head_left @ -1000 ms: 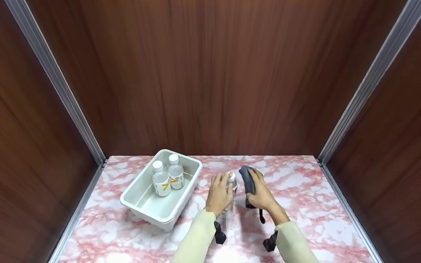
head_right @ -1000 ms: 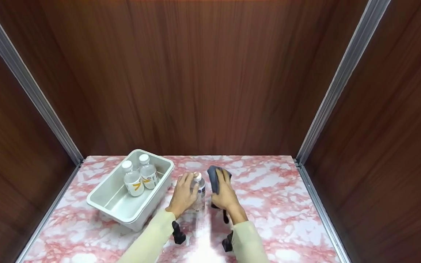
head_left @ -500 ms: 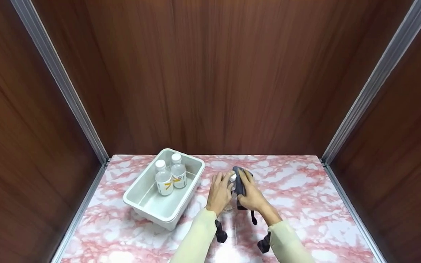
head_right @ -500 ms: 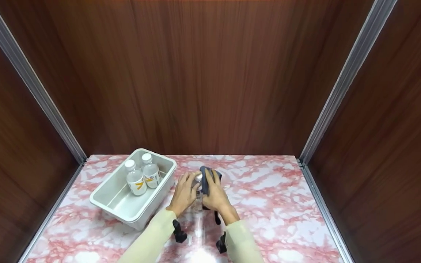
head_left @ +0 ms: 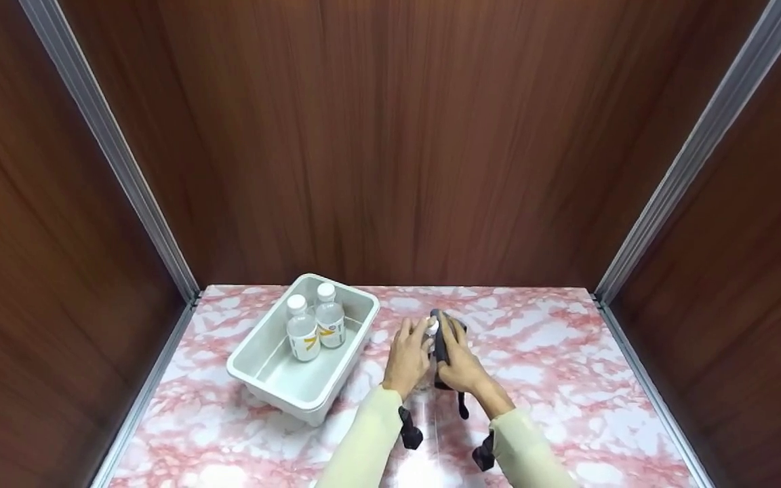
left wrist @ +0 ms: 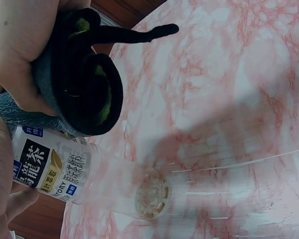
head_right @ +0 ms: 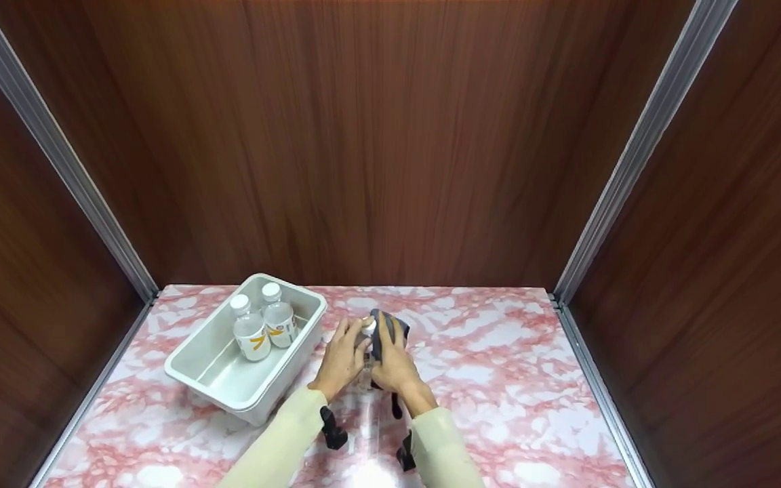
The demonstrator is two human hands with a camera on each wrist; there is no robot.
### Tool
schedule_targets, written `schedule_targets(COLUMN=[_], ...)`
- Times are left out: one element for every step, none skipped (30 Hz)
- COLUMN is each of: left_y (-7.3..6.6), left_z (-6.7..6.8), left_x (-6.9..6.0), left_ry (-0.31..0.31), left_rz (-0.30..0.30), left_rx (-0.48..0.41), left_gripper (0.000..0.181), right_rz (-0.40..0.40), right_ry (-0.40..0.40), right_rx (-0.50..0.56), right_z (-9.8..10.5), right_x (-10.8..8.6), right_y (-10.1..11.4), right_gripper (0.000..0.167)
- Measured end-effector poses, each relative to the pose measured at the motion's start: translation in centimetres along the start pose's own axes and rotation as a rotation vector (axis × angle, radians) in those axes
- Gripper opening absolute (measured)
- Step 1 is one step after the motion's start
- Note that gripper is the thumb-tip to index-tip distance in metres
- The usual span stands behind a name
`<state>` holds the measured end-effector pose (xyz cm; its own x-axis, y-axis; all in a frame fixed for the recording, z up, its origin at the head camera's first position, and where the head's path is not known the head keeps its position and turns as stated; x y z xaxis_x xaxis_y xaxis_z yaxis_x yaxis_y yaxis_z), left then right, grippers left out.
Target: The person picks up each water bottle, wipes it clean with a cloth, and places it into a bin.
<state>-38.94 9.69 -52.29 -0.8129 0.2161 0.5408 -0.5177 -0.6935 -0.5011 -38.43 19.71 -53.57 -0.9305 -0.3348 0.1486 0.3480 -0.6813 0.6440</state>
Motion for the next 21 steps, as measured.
schedule_targets(left_y=[0.01, 0.00, 0.01, 0.00, -0.02, -0.04, -0.07, -0.07, -0.04, -0.01, 0.02, 0.06, 0.09, 0.11, 0.13, 0.12, 0.12, 0.11, 0.12, 0.10, 0.11], left_z=[0.03, 0.06, 0.09, 0.12, 0.15, 0.17, 0.16, 0.14, 0.13, 0.13, 0.11, 0.10, 0.10, 0.09, 0.10, 0.13, 0.13, 0.15, 0.13, 0.14, 0.12], left_x=[0.01, 0.01, 0.02, 0.02, 0.03, 0.05, 0.06, 0.07, 0.07, 0.07, 0.07, 0.08, 0.06, 0.06, 0.04, 0.04, 0.04, 0.05, 0.05, 0.05, 0.05], left_ry=[0.000, 0.000, -0.001, 0.000, -0.001, -0.001, -0.001, 0.000, -0.003, -0.005, -0.005, -0.005, -0.004, -0.001, 0.003, 0.005, 0.005, 0.007, 0.009, 0.011, 0.010], left_rz=[-0.002, -0.005, -0.007, -0.010, -0.014, -0.017, -0.018, -0.018, -0.016, -0.013, -0.009, -0.004, 0.000, 0.004, 0.007, 0.010, 0.010, 0.012, 0.014, 0.015, 0.016], left_rx=[0.001, 0.002, 0.004, 0.004, 0.003, 0.004, 0.004, 0.005, 0.010, 0.015, 0.020, 0.025, 0.027, 0.030, 0.032, 0.029, 0.026, 0.024, 0.026, 0.028, 0.028], left_gripper=[0.037, 0.037, 0.036, 0.036, 0.036, 0.037, 0.036, 0.036, 0.036, 0.036, 0.037, 0.037, 0.037, 0.037, 0.038, 0.038, 0.038, 0.037, 0.037, 0.037, 0.037], right_rz=[-0.007, -0.010, -0.012, -0.015, -0.020, -0.025, -0.027, -0.026, -0.029, -0.028, -0.027, -0.027, -0.029, -0.030, -0.031, -0.030, -0.032, -0.032, -0.031, -0.027, -0.029], right_ry=[0.004, 0.009, 0.014, 0.019, 0.024, 0.026, 0.027, 0.025, 0.023, 0.018, 0.016, 0.012, 0.010, 0.007, 0.005, 0.000, -0.003, -0.009, -0.012, -0.016, -0.019], right_rx=[-0.007, -0.013, -0.018, -0.021, -0.025, -0.030, -0.033, -0.036, -0.041, -0.046, -0.050, -0.054, -0.058, -0.064, -0.068, -0.070, -0.071, -0.073, -0.074, -0.075, -0.075], right_z=[-0.07, -0.16, -0.24, -0.32, -0.39, -0.44, -0.48, -0.51, -0.52, -0.51, -0.54, -0.54, -0.56, -0.57, -0.58, -0.59, -0.58, -0.55, -0.55, -0.55, -0.58], right_x=[0.04, 0.07, 0.09, 0.10, 0.13, 0.16, 0.15, 0.16, 0.18, 0.21, 0.24, 0.26, 0.26, 0.27, 0.29, 0.30, 0.29, 0.28, 0.28, 0.30, 0.31], right_y=[-0.04, -0.05, -0.06, -0.06, -0.09, -0.11, -0.14, -0.17, -0.20, -0.20, -0.21, -0.22, -0.21, -0.18, -0.13, -0.10, -0.09, -0.03, -0.02, -0.01, -0.09], right_gripper=[0.100, 0.100, 0.099, 0.099, 0.099, 0.099, 0.099, 0.099, 0.099, 0.099, 0.099, 0.098, 0.098, 0.098, 0.098, 0.098, 0.098, 0.098, 0.098, 0.098, 0.097])
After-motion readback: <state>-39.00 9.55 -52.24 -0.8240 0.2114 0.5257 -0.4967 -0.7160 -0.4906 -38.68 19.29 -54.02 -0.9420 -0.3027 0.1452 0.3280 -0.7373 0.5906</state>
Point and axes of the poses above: each hand's wrist, its own x-axis towards the middle knuckle, its own z-axis out of the back of the hand, y = z × x, the point moved 10 cm from there along x, towards the middle knuckle, and after that the axes turned 7 degrees about y, right-handed, at the moved point
